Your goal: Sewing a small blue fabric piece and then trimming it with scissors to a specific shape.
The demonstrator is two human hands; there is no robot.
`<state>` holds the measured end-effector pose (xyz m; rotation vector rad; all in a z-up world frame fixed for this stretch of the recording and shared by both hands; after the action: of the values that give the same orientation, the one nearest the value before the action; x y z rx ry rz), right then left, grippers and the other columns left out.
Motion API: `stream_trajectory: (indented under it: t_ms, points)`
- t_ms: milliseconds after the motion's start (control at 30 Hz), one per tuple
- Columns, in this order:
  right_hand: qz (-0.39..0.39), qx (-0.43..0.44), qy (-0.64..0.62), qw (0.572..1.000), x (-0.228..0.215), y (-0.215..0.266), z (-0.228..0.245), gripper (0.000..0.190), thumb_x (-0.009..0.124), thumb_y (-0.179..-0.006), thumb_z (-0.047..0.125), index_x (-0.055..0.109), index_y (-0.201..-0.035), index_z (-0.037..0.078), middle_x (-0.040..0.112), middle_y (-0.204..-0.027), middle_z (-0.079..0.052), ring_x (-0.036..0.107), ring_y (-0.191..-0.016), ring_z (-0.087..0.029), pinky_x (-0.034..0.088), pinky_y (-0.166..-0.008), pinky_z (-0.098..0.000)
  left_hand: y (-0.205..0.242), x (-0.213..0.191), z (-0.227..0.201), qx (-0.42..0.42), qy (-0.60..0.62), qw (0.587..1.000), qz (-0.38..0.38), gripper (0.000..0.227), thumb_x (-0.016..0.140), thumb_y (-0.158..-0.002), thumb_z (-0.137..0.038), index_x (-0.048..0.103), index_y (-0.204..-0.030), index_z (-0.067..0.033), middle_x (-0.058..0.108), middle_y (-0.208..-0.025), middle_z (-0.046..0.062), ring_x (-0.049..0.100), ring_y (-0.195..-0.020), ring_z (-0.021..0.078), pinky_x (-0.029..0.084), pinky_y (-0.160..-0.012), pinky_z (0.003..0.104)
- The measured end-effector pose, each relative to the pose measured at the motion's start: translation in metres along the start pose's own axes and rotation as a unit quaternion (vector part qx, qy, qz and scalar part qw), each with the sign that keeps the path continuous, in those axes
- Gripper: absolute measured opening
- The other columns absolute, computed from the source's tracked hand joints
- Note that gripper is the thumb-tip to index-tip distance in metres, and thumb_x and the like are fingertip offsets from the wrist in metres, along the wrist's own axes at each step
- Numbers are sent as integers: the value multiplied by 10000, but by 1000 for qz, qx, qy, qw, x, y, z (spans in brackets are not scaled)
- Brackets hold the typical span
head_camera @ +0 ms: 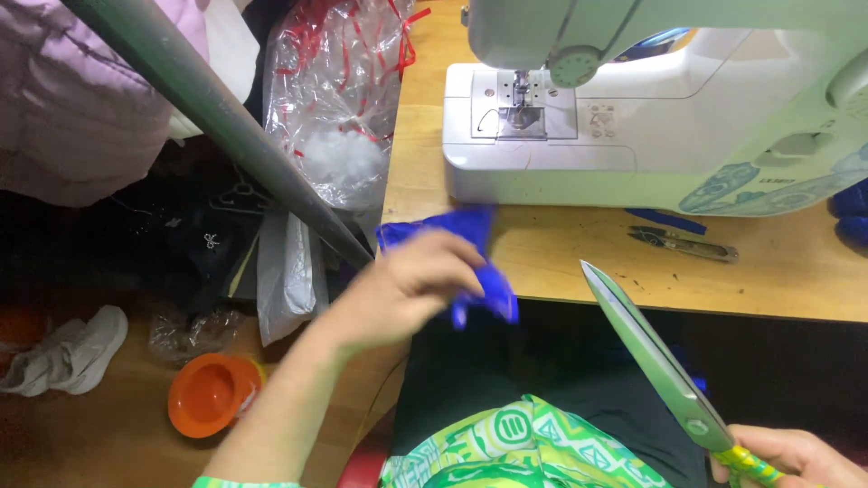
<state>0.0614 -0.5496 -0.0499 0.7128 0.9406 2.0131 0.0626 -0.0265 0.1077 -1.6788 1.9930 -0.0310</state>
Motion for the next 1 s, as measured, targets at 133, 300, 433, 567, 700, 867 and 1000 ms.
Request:
stream_trajectory:
  t_ms: [133,300,433,567,700,867,1000]
  points:
    - [96,26,-11,995,9,-8,1,359,704,-854,63,775,-1030,-243,525,-691,-173,471,-486,-262,342,-492,-381,15,27,7,41,-70,994,74,191,644,-904,42,671,-1048,-81,613,-1257,151,576,-1249,331,457,-1089,448]
    - [30,27,-3,999,35,-6,19,469,726,-901,131,858,-1037,-299,521,-638,-194,452,-467,-288,313,-470,-395,28,24,24,-43,-108,988,-106,198,668,-901,-43,597,-1083,-78,552,-1284,146,582,-1257,282,472,-1065,374]
    - [-138,7,54,989,107,28,75,441,632,-943,53,899,-1246,-126,777,-896,-285,555,-655,-360,376,-601,-421,28,30,26,53,-173,981,-73,261,661,-902,64,607,-1157,43,590,-1177,190,587,-1173,363,493,-1041,455]
    - [-209,-14,-111,972,156,41,104,395,537,-1003,-111,799,-1247,-278,815,-1024,-502,475,-651,-449,296,-553,-479,33,27,32,74,-178,981,32,494,582,-712,252,708,-1101,-25,707,-1242,161,597,-1316,364,360,-1210,603]
    - [-226,104,-23,968,171,39,131,420,535,-1076,91,811,-1289,-143,775,-1057,-409,460,-715,-433,302,-613,-471,37,20,28,83,-183,979,36,469,544,-735,270,656,-1073,-35,692,-1270,159,568,-1361,392,359,-1215,597]
    - [122,48,-15,991,120,-11,94,724,558,-940,467,773,-963,-225,387,-457,-61,338,-385,-216,288,-400,-356,52,12,19,21,-493,855,-159,366,838,-878,-333,692,-1060,-51,647,-1096,127,568,-984,336,480,-775,449]
    - [-72,46,11,996,120,17,100,710,554,-1028,332,884,-987,-296,407,-538,-189,388,-420,-344,336,-425,-476,46,22,16,-8,-502,853,-142,379,734,-950,-286,695,-1170,20,665,-1180,175,589,-1018,347,497,-839,453]
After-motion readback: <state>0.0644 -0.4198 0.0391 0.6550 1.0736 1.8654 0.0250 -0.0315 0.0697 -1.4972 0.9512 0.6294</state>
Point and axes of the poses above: each hand's wrist, its own y-axis away from the middle knuckle, its own x-axis out of the palm, z = x × y, the point moved 4 cm from there along -y, towards the middle knuckle
